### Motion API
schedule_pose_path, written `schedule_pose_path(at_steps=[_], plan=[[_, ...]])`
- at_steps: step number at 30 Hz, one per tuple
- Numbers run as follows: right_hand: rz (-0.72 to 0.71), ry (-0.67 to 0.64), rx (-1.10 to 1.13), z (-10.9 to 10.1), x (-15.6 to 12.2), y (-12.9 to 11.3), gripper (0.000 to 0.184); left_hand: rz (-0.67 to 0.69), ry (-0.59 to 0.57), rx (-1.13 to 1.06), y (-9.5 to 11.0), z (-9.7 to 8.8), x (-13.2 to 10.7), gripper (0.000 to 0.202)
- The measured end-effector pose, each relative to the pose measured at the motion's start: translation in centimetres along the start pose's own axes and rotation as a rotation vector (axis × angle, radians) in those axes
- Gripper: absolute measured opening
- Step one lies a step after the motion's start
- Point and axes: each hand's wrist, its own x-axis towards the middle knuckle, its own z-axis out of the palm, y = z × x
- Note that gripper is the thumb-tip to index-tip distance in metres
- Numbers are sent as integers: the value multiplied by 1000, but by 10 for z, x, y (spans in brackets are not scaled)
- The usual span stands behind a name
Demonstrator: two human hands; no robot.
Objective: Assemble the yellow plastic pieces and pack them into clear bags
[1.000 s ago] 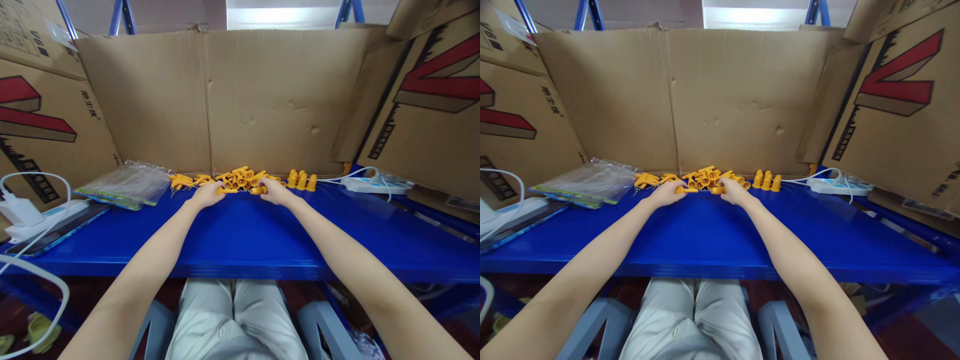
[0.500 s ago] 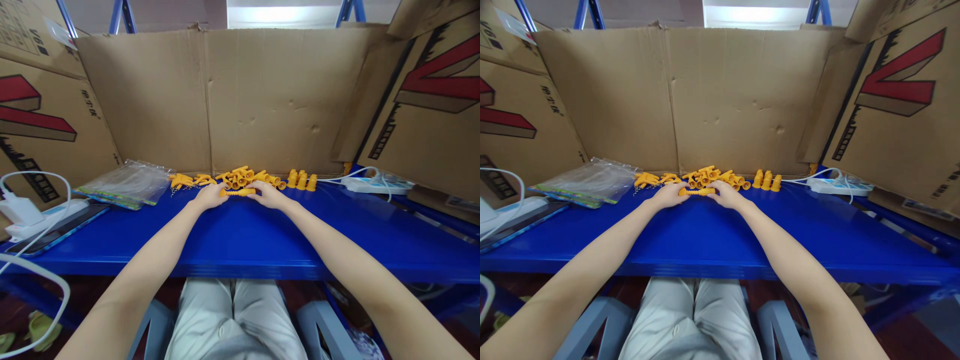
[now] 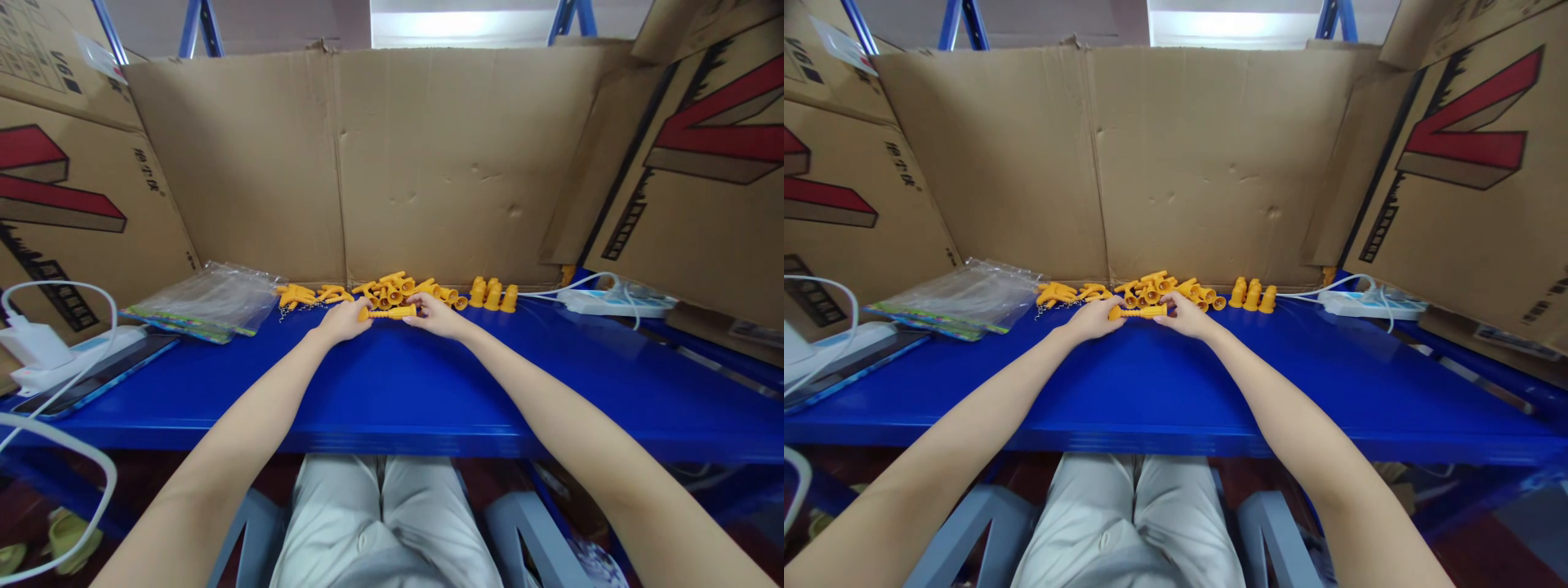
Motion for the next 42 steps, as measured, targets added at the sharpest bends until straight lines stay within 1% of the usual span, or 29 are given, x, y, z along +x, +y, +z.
schedule_pose_path(at_steps=[3, 7, 8, 12, 15, 26, 33, 42], plan=[[38, -40, 147, -5, -1, -1, 39, -5, -6, -16, -1, -1, 0, 36], [162, -115, 289, -9, -5, -11, 24, 12, 18, -38, -2, -2, 0, 35], [187, -130, 302, -10, -6, -14, 24, 16, 26, -46, -2, -2, 0, 34], [286, -156, 347, -10, -10, -24, 40, 27, 24, -75, -1, -1, 0, 31], [338, -160, 352, -9, -11, -27, 43, 29, 20, -75, -2, 0, 1, 30], [371, -121, 360, -8, -9, -27, 38, 21, 59, -82, -5, 4, 3, 39], [378, -121, 344, -8, -9, -29, 36, 12, 55, -40, -4, 4, 2, 41], [403, -143, 343, -11, -11, -32, 34, 9, 63, -56, -4, 3, 2, 40]])
